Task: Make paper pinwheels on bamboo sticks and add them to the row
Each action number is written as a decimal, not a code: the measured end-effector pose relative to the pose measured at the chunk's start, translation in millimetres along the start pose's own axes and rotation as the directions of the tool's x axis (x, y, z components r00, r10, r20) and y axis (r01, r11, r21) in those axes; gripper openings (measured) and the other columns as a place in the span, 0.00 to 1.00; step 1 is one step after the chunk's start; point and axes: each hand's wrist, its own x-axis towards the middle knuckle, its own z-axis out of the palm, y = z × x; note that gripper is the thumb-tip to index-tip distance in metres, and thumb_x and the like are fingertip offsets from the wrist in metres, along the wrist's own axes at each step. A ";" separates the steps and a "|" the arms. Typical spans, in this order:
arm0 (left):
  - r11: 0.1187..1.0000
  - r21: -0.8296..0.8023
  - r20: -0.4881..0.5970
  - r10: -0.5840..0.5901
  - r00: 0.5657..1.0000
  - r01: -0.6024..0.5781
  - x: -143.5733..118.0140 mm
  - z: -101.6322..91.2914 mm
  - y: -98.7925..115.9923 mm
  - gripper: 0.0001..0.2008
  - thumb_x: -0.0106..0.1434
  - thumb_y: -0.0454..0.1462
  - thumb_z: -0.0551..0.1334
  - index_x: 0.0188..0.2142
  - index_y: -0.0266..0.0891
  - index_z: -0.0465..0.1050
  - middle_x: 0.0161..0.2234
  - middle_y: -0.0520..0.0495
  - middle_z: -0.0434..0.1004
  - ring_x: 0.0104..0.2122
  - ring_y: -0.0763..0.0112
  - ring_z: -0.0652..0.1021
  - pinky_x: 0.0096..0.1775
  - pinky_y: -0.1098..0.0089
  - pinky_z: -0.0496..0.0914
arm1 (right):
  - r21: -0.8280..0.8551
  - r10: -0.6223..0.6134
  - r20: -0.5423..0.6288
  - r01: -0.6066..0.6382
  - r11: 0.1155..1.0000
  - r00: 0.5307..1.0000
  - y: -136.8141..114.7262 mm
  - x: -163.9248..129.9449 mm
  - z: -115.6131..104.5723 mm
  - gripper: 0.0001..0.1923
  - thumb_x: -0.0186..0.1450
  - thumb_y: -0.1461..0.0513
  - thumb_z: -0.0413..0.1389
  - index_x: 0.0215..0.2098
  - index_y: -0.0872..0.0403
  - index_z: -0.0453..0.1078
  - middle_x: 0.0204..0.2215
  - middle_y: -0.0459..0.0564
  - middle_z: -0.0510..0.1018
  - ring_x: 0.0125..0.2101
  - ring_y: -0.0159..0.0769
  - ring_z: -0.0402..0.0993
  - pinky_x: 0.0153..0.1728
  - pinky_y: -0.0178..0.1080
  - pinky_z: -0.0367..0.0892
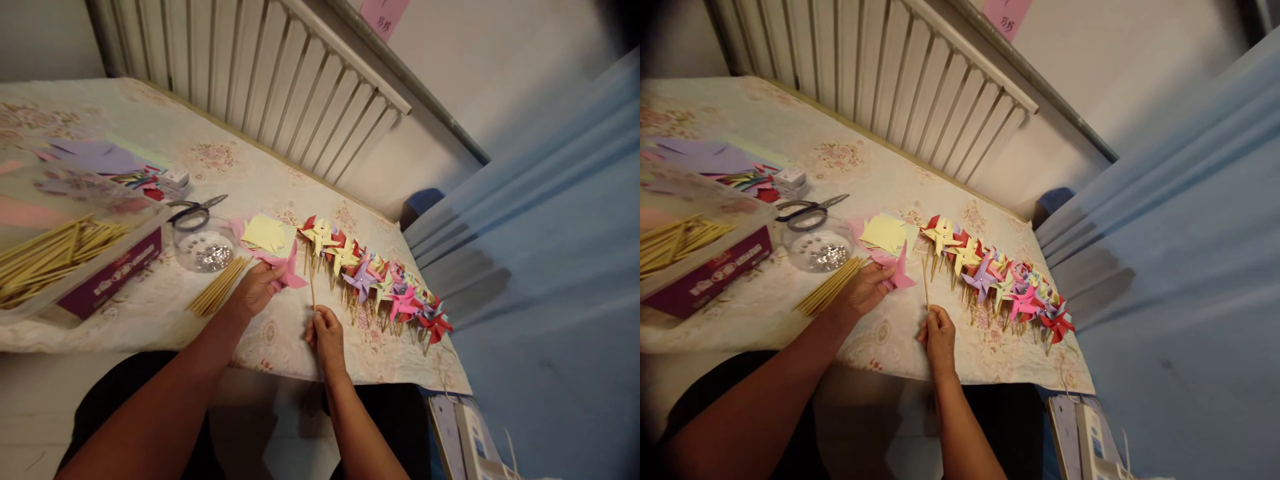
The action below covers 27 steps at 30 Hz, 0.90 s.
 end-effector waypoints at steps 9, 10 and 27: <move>1.000 -0.019 -0.029 -0.016 0.999 0.015 -2.6 4.7 3.1 0.17 0.49 0.33 0.71 0.40 0.33 0.76 0.34 0.44 0.81 0.35 0.66 0.80 0.41 0.67 0.73 | -0.438 -0.140 -0.083 0.090 0.895 0.987 -38.2 -5.8 -49.1 0.06 0.53 0.59 0.57 0.24 0.54 0.71 0.14 0.40 0.68 0.16 0.29 0.64 0.21 0.33 0.59; 1.000 -0.016 -0.025 -0.016 1.000 0.015 -2.2 3.8 2.5 0.16 0.50 0.33 0.71 0.40 0.33 0.76 0.34 0.44 0.81 0.35 0.66 0.80 0.40 0.67 0.73 | -0.464 -0.166 -0.090 0.106 0.879 0.982 -45.9 -6.9 -53.2 0.06 0.54 0.59 0.57 0.23 0.54 0.70 0.14 0.40 0.68 0.16 0.29 0.64 0.21 0.33 0.59; 1.000 -0.017 -0.021 -0.005 1.000 0.005 -0.7 1.4 1.1 0.15 0.50 0.33 0.70 0.39 0.36 0.76 0.35 0.44 0.81 0.35 0.65 0.80 0.37 0.68 0.72 | -0.691 -0.504 0.214 0.494 0.527 0.837 -107.5 -27.2 -25.4 0.07 0.61 0.66 0.53 0.37 0.53 0.70 0.30 0.47 0.76 0.29 0.33 0.73 0.32 0.35 0.66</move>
